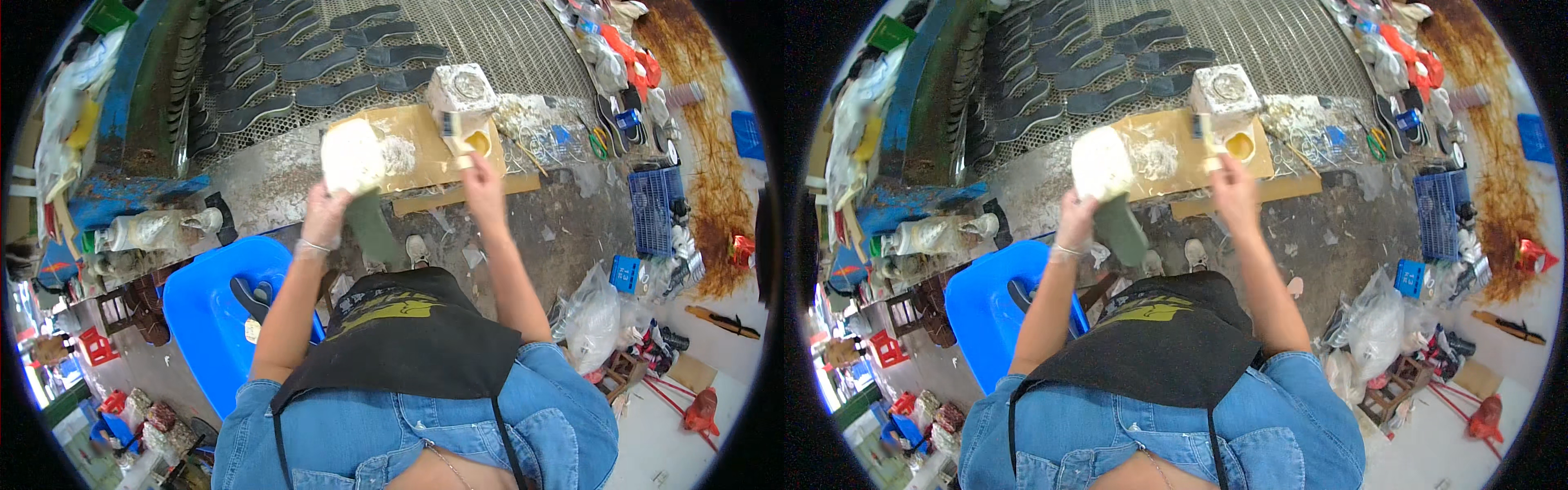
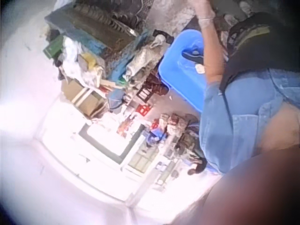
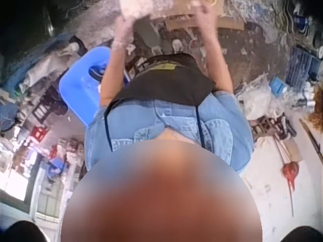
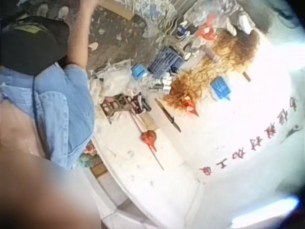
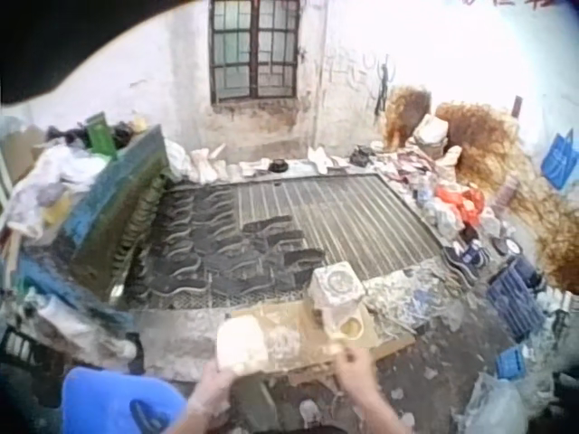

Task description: Apply adhesive to the surface of shoe soles using a brush.

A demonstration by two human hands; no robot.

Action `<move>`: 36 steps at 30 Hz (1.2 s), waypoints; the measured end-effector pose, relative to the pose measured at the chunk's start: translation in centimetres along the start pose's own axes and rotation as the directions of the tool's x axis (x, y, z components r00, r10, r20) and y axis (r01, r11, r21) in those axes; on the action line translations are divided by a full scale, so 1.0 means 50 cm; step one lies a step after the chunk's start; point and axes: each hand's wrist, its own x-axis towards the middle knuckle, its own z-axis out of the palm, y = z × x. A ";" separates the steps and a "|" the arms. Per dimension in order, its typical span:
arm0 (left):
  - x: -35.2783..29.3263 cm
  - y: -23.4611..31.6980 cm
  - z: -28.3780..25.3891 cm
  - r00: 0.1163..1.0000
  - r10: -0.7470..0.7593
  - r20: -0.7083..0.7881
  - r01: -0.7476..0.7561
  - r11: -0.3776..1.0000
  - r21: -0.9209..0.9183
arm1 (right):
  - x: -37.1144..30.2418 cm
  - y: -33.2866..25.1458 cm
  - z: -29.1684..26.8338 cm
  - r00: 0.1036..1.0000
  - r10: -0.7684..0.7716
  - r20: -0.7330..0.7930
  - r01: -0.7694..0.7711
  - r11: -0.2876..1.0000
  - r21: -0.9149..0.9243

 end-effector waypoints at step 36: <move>-0.096 0.231 -0.004 0.947 0.303 0.110 -0.304 0.725 0.618 | -0.071 -0.383 0.043 0.703 -0.659 0.268 0.708 0.681 -0.184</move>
